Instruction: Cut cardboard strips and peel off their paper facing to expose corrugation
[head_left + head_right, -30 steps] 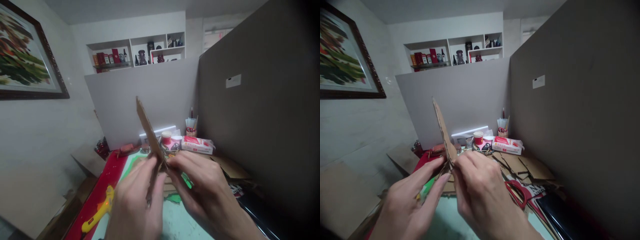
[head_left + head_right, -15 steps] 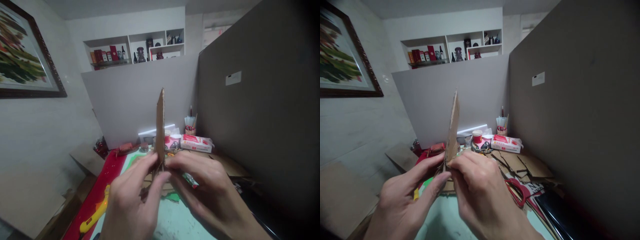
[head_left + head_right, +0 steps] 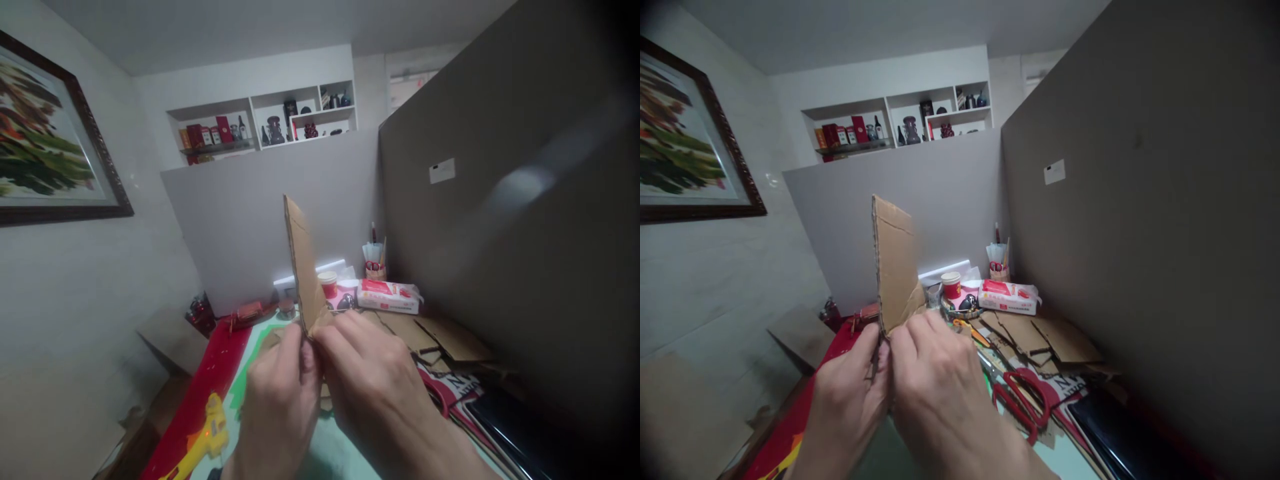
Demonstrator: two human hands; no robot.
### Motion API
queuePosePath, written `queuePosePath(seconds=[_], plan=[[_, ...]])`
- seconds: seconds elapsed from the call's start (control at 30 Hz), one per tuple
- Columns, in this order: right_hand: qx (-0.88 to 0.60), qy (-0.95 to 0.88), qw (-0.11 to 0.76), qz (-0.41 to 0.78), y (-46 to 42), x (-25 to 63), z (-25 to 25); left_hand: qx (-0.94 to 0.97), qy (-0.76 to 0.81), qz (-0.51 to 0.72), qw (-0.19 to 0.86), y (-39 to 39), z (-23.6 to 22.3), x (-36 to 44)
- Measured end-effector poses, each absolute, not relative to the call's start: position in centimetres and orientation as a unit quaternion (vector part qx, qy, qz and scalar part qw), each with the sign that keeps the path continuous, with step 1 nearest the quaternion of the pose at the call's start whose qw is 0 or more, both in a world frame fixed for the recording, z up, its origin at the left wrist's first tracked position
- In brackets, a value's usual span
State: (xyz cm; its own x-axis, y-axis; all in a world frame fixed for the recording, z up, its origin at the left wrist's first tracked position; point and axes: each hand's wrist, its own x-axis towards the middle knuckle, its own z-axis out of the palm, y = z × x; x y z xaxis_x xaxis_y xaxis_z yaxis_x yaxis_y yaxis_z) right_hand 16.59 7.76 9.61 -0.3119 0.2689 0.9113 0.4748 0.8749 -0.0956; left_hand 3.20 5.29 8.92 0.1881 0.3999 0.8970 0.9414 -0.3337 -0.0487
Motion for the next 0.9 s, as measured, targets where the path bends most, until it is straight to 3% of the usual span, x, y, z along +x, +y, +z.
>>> queuePosePath(seconds=[0.2, 0.43, 0.7, 0.8, 0.9], plan=[[-0.24, -0.874, 0.416, 0.065, 7.7, 18.8, 10.8, -0.733, -0.516, -0.395, 0.203, 4.1, 9.9, 3.0], [-0.202, -0.865, 0.309, 0.34, 8.3, 20.6, 13.1, -0.771, -0.519, -0.348, -0.12, 3.0, 12.0, 1.6], [-0.152, -0.703, 0.259, 0.645, 8.0, 21.3, 13.5, -0.703, -0.414, -0.419, -0.399, 2.7, 12.2, 1.6], [-0.114, -0.661, 0.238, 0.702, 8.3, 21.3, 13.7, -0.657, -0.371, -0.44, -0.487, 2.8, 11.9, 1.6], [-0.068, -0.669, 0.206, 0.711, 8.9, 21.4, 14.0, -0.634, -0.353, -0.458, -0.513, 2.8, 11.6, 1.7]])
